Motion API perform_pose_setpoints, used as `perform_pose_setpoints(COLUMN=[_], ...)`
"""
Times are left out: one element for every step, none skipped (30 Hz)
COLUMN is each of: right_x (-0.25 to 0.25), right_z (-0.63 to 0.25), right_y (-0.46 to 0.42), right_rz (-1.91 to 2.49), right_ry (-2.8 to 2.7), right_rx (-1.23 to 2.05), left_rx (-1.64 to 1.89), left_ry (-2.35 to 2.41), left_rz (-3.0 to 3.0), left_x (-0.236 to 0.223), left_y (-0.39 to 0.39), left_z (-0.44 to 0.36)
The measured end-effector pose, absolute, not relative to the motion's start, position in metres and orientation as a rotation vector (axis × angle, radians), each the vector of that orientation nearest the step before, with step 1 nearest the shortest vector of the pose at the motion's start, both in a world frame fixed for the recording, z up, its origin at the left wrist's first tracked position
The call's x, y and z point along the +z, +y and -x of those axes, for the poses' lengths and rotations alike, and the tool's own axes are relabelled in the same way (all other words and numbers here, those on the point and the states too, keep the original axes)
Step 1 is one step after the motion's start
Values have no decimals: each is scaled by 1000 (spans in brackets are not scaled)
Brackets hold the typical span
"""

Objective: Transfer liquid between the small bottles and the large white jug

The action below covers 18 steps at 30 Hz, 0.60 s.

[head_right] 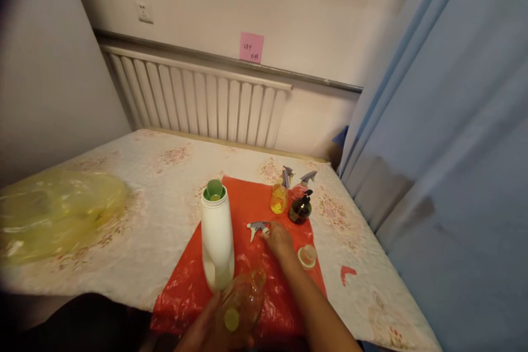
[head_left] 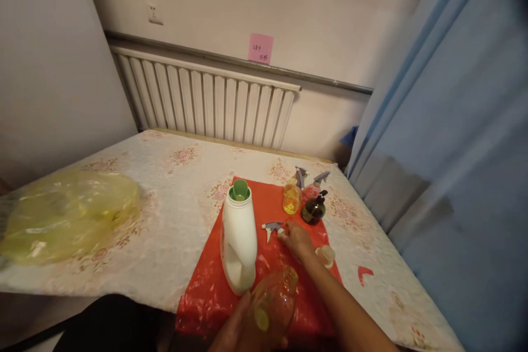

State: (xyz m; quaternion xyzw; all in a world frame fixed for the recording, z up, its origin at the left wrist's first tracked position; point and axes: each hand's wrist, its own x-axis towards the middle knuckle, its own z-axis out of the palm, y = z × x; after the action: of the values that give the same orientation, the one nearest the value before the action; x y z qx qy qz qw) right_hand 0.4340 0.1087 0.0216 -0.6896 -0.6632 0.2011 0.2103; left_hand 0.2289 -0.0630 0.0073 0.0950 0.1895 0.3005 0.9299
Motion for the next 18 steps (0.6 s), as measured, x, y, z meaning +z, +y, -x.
perform_pose_setpoints(right_x=[17, 13, 9, 5, 2, 0, -2, -2, -2, 0, 2, 6, 11, 16, 22, 29, 36, 44], right_z=[-429, -425, -421, -419, -417, -415, -415, -414, -415, -416, -417, -419, -421, -424, -427, -431, -435, -438], right_y=[115, 119, 124, 127, 129, 131, 132, 133, 132, 132, 131, 130, 129, 128, 128, 127, 127, 125], right_rz=[1959, 2000, 2039, 2074, 2104, 2127, 2142, 2151, 2154, 2151, 2141, 2125, 2102, 2073, 2037, 1995, 1947, 1893], right_ry=[-1868, -1888, -1904, -1913, -1915, -1910, -1901, -1888, -1873, -1854, -1834, -1811, -1786, -1758, -1728, -1695, -1657, -1615], right_rx=[544, 538, 537, 539, 543, 548, 553, 562, 574, 590, 611, 636, 667, 703, 743, 786, 830, 873], left_rx=[620, 626, 630, 629, 626, 627, 629, 635, 645, 658, 669, 676, 677, 668, 654, 644, 647, 661], left_ry=[386, 382, 378, 377, 375, 373, 370, 368, 366, 364, 361, 355, 347, 340, 337, 340, 348, 360], left_rz=[-205, -211, -214, -215, -216, -217, -219, -220, -221, -222, -222, -219, -212, -198, -181, -168, -161, -162], left_x=[5, 2, 0, -2, -4, -5, -6, -6, -6, -5, -4, -2, 1, 5, 9, 13, 18, 22], left_y=[-63, -62, -62, -62, -62, -62, -62, -63, -64, -65, -65, -66, -67, -67, -67, -68, -68, -69], left_z=[-227, -225, -224, -223, -223, -223, -223, -222, -222, -222, -223, -223, -224, -226, -227, -229, -230, -232])
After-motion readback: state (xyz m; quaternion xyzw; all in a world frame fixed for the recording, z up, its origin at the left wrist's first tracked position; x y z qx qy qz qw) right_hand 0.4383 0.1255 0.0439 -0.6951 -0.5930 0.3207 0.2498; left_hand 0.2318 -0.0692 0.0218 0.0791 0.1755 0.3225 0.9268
